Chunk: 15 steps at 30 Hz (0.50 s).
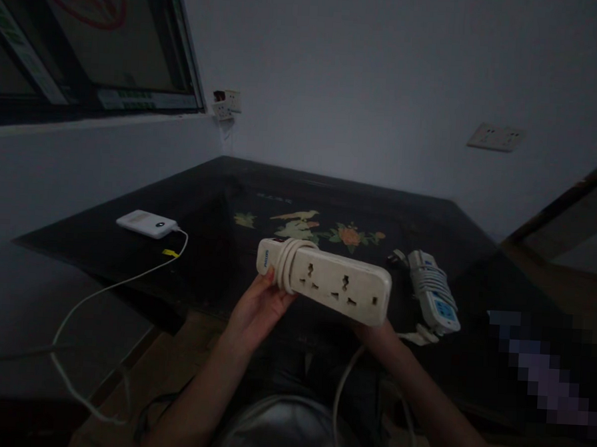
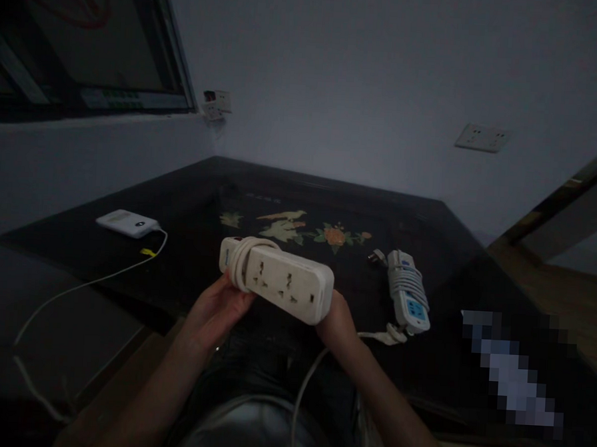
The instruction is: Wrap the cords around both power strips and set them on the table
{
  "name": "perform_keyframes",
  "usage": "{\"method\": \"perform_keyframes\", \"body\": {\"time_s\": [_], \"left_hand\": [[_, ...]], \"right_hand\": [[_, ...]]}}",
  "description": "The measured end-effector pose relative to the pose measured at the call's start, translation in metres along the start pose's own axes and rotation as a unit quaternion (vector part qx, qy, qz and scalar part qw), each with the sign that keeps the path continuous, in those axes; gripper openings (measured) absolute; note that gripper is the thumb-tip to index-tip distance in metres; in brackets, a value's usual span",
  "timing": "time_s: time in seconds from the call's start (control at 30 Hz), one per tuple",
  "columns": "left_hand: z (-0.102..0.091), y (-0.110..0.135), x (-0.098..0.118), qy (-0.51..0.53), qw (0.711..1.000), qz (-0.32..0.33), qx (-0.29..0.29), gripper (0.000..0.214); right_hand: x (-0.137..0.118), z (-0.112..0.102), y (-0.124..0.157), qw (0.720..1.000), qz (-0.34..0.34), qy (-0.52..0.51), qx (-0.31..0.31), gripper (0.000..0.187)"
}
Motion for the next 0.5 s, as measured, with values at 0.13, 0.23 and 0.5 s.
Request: {"method": "perform_keyframes", "body": {"time_s": [0.13,0.23,0.5], "left_hand": [[0.005,-0.006,0.0,-0.027,0.996,0.08,0.003,0.028],[0.008,-0.007,0.0,-0.056,0.987,0.148,0.002,0.038],[0.009,-0.008,-0.007,-0.109,0.959,0.261,0.018,0.044]], "right_hand": [[-0.021,0.013,-0.001,0.991,-0.017,0.128,-0.021,0.028],[-0.042,0.021,-0.002,0.986,-0.004,0.15,-0.068,0.037],[-0.065,0.04,0.001,0.985,0.007,0.119,-0.126,0.031]]}}
Point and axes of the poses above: each hand's wrist, its own y-axis away from the middle knuckle, its own z-axis out of the palm, x = y × z, the point moved 1 cm from there along -y, towards the middle knuckle, and after that the axes turned 4 degrees about -y, right-handed, at the moved point
